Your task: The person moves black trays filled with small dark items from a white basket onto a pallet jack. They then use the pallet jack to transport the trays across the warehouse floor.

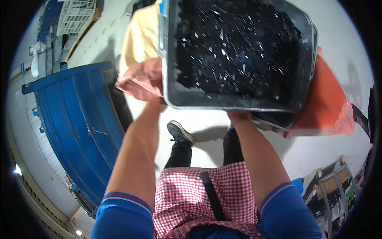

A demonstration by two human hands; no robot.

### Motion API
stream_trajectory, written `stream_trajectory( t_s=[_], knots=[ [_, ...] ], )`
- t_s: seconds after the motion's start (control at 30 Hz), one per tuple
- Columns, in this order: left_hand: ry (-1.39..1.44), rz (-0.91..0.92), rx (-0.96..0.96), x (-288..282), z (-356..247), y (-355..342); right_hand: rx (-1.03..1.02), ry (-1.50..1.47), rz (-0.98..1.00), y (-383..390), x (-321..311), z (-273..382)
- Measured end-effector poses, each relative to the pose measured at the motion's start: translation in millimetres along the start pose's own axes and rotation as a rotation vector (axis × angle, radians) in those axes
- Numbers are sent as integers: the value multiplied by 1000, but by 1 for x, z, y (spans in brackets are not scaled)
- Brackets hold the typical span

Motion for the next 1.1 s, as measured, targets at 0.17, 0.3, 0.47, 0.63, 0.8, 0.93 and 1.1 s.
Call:
stream_trajectory(
  t_s=[0.17,0.3,0.47,0.63,0.8,0.93,1.1],
  knots=[
    [226,258,-42,61,19,22,35,120,38,20,-19,-8],
    [86,-231,452,4,-47,51,58,217,24,27,-35,-16],
    [-357,-152,211,-19,-76,123,152,286,43,39,-49,-40],
    [127,-107,344,-20,-43,257,247,277,35,153,-53,-32],
    [282,505,48,30,20,415,429,64,460,285,0,-49],
    [523,405,-42,15,44,478,-50,287,442,319,-40,-5],
    [661,142,367,12,77,468,676,-661,440,363,-113,36]
  ],
)
Point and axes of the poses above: each hand's wrist, its own y-axis away from the middle knuckle, its own x-axis out of the palm, z = x × y, the point moved 9 cm from there along -y, towards the middle knuckle, and after that the axes turned 9 degrees about y, right-handed, at the moved point
